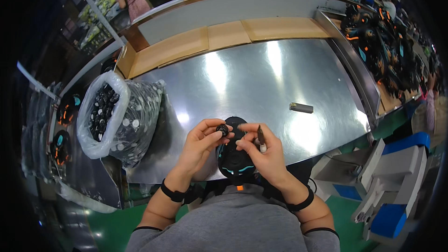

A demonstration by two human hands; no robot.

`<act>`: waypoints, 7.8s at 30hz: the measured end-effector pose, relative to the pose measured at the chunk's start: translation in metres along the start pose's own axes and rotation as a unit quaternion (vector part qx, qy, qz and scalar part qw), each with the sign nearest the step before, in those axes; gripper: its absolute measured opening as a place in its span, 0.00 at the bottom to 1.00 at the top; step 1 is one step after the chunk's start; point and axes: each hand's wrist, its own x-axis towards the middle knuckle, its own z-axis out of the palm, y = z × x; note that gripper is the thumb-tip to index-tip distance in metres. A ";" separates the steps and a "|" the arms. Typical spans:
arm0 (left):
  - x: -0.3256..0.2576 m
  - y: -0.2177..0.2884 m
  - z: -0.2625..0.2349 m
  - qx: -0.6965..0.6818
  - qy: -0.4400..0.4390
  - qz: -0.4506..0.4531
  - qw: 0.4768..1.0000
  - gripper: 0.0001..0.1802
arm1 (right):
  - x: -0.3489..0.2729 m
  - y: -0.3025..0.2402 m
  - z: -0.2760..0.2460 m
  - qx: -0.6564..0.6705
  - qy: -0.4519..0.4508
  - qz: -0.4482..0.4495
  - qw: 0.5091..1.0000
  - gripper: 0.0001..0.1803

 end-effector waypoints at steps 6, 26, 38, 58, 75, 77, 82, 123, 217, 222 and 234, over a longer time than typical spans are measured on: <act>-0.011 0.009 0.012 -0.082 -0.049 -0.016 0.995 0.14 | -0.012 0.002 -0.009 -0.013 0.037 -0.006 0.999 0.03; -0.023 0.002 0.018 -0.130 -0.053 -0.041 0.989 0.12 | -0.020 0.006 -0.004 -0.233 0.049 -0.226 0.944 0.06; -0.022 0.001 0.014 -0.108 -0.036 -0.030 0.993 0.11 | -0.017 0.006 -0.005 -0.266 0.042 -0.270 0.925 0.05; -0.027 0.000 0.014 0.222 -0.070 0.046 0.971 0.23 | -0.019 0.006 -0.002 -0.236 -0.059 -0.119 0.962 0.12; -0.036 -0.002 0.021 0.132 -0.011 0.075 0.988 0.05 | -0.005 0.036 0.003 0.188 0.070 0.115 0.973 0.07; -0.029 -0.007 0.027 0.116 -0.034 0.084 0.989 0.06 | -0.010 0.032 -0.002 0.198 0.088 0.098 0.971 0.07; -0.024 -0.002 0.033 0.136 -0.051 0.033 0.989 0.08 | -0.014 0.020 -0.017 0.234 0.047 0.079 0.968 0.07; -0.012 -0.012 0.038 0.252 -0.073 0.126 0.957 0.11 | 0.023 0.030 -0.018 -0.164 0.058 -0.272 0.947 0.13; 0.006 -0.009 0.033 -0.072 -0.169 -0.195 0.964 0.10 | -0.001 -0.002 -0.079 -0.640 -0.096 -0.203 0.734 0.09; -0.016 -0.004 0.020 -0.073 -0.160 -0.190 0.966 0.10 | -0.001 0.009 -0.085 -0.645 -0.098 -0.259 0.712 0.09; -0.004 -0.003 0.032 -0.105 -0.061 -0.053 0.991 0.07 | -0.001 0.010 -0.015 -0.532 -0.125 -0.278 0.790 0.09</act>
